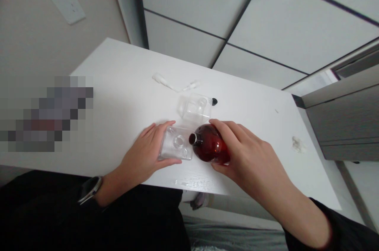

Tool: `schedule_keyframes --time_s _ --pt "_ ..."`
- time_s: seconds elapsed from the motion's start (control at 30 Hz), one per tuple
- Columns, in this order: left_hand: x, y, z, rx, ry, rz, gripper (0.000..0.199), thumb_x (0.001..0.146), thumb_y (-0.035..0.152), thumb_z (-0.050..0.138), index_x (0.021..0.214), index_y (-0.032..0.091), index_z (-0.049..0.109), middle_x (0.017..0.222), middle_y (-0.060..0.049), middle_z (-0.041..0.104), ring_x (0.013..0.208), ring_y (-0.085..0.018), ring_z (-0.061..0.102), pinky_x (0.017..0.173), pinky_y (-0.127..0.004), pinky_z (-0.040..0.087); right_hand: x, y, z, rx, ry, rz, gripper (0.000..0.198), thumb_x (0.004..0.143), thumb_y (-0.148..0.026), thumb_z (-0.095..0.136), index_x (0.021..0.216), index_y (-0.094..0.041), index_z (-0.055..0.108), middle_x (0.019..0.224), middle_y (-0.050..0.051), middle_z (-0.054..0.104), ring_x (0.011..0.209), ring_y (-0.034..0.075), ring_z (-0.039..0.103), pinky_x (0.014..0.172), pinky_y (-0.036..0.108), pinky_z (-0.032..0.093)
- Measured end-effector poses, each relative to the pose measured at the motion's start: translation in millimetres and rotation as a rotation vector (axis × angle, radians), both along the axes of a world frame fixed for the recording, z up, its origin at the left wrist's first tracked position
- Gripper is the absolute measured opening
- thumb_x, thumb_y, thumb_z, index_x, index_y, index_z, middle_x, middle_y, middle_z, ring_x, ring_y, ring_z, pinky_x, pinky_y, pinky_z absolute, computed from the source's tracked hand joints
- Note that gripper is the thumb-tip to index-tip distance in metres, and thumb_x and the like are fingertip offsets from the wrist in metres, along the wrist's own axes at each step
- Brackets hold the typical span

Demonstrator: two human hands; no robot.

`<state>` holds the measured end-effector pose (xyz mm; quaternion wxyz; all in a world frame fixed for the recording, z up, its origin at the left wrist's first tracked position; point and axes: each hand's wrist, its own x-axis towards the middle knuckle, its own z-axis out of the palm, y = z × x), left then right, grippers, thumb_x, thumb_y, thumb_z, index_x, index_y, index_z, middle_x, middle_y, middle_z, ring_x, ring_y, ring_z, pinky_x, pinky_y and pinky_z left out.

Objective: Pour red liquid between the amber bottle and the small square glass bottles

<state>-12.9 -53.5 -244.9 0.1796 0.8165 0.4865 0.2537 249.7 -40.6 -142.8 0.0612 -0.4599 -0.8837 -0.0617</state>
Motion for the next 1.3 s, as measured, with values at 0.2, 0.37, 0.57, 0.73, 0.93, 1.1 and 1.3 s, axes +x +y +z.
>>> schedule_keyframes --time_s 0.2,0.37,0.57,0.73,0.93,1.1,1.3 --pt "1.2 -0.1 0.3 0.054 0.040 0.004 0.100 0.083 0.064 0.084 0.151 0.017 0.028 0.146 -0.024 0.065 0.133 -0.039 0.067 0.116 -0.059 0.051 -4.6 0.1 6.5 0.050 -0.050 0.018 0.066 0.075 -0.019 0.075 0.137 -0.020 0.054 0.116 0.010 0.077 0.088 0.025 0.076 0.054 0.030 0.052" --pt "1.4 0.1 1.4 0.058 0.049 0.010 0.098 0.083 0.064 0.083 0.150 0.016 0.029 0.144 -0.024 0.066 0.131 -0.039 0.068 0.115 -0.059 0.052 -8.5 -0.1 11.0 0.093 -0.093 0.026 0.067 0.073 -0.019 0.077 0.136 -0.019 0.055 0.114 0.009 0.078 0.087 0.025 0.076 0.050 0.029 0.048" --pt "1.9 -0.7 3.3 0.029 0.033 0.010 0.098 0.083 0.061 0.085 0.152 0.017 0.031 0.145 -0.022 0.066 0.133 -0.038 0.067 0.117 -0.058 0.049 -9.0 0.7 13.2 0.107 -0.136 0.039 0.069 0.075 -0.019 0.077 0.139 -0.018 0.053 0.116 0.009 0.077 0.089 0.026 0.076 0.051 0.030 0.049" --pt "2.2 -0.7 5.8 0.011 0.032 0.006 0.097 0.084 0.061 0.083 0.152 0.013 0.033 0.144 -0.024 0.066 0.133 -0.038 0.066 0.118 -0.058 0.048 -10.1 1.3 16.1 0.129 -0.170 0.044 0.069 0.074 -0.019 0.077 0.140 -0.018 0.053 0.119 0.010 0.077 0.091 0.026 0.076 0.052 0.031 0.050" --pt "2.4 -1.5 4.7 0.011 0.023 0.013 0.096 0.085 0.061 0.083 0.153 0.015 0.033 0.145 -0.022 0.066 0.134 -0.038 0.066 0.119 -0.059 0.047 -11.5 1.5 19.1 0.132 -0.195 0.056 0.069 0.073 -0.018 0.080 0.137 -0.018 0.056 0.118 0.009 0.078 0.089 0.025 0.075 0.049 0.030 0.047" --pt "2.6 -1.8 4.8 0.009 0.021 0.011 0.095 0.085 0.060 0.084 0.153 0.015 0.033 0.145 -0.022 0.065 0.134 -0.037 0.066 0.119 -0.058 0.047 -10.7 1.5 21.2 0.137 -0.204 0.066 0.069 0.074 -0.019 0.080 0.138 -0.018 0.056 0.119 0.009 0.078 0.089 0.025 0.075 0.049 0.030 0.048" --pt "3.0 -1.7 5.2 0.019 0.039 0.013 0.095 0.085 0.061 0.083 0.151 0.013 0.033 0.144 -0.022 0.066 0.132 -0.038 0.067 0.119 -0.057 0.048 -11.8 1.7 22.8 0.125 -0.214 0.064 0.070 0.073 -0.018 0.079 0.139 -0.019 0.055 0.120 0.009 0.077 0.088 0.025 0.074 0.048 0.030 0.046"
